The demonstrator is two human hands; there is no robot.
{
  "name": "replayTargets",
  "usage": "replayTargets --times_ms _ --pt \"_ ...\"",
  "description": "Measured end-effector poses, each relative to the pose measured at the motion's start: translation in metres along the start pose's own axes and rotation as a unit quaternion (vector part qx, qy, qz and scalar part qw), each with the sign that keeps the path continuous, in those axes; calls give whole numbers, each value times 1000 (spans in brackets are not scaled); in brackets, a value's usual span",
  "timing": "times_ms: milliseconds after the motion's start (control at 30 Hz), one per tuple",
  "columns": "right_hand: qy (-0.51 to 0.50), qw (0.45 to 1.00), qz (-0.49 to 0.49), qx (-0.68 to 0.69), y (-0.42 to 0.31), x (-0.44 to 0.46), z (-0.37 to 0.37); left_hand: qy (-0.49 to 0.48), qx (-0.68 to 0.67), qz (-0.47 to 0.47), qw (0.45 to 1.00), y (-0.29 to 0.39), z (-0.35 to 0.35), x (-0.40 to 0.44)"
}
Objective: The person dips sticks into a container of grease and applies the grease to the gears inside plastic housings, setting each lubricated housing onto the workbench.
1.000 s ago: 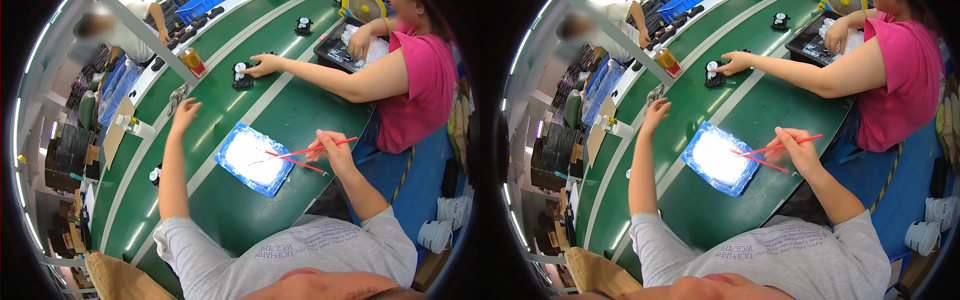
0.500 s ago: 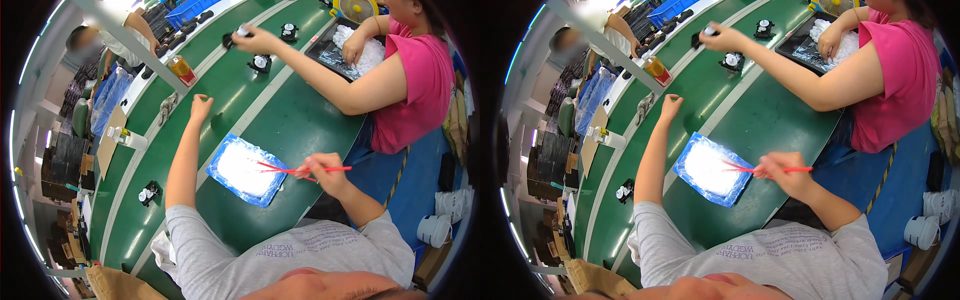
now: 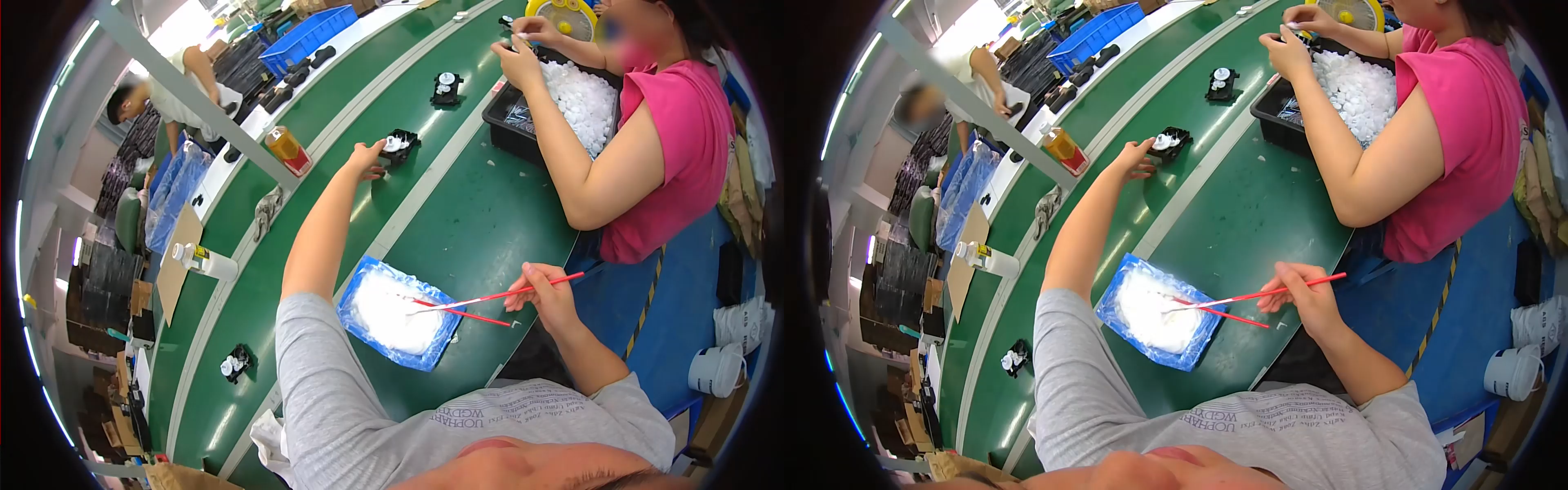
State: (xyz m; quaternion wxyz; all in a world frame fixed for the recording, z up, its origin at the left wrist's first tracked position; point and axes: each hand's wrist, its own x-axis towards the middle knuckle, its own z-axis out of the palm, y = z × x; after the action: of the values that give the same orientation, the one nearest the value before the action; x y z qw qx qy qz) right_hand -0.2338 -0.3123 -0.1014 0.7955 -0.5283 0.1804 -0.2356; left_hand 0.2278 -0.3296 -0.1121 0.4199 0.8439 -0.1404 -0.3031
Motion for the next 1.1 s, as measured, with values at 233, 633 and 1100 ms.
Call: replayTargets --times_ms 233,633,1100 --pt "-77 975 -48 -201 -22 -8 21 -106 -87 108 985 -7 -8 0" --pt "-97 994 -12 -45 -13 3 20 56 -190 255 947 -76 -127 -308" --pt "-159 924 -243 -249 -27 -45 33 55 -250 253 933 -139 -84 -360"
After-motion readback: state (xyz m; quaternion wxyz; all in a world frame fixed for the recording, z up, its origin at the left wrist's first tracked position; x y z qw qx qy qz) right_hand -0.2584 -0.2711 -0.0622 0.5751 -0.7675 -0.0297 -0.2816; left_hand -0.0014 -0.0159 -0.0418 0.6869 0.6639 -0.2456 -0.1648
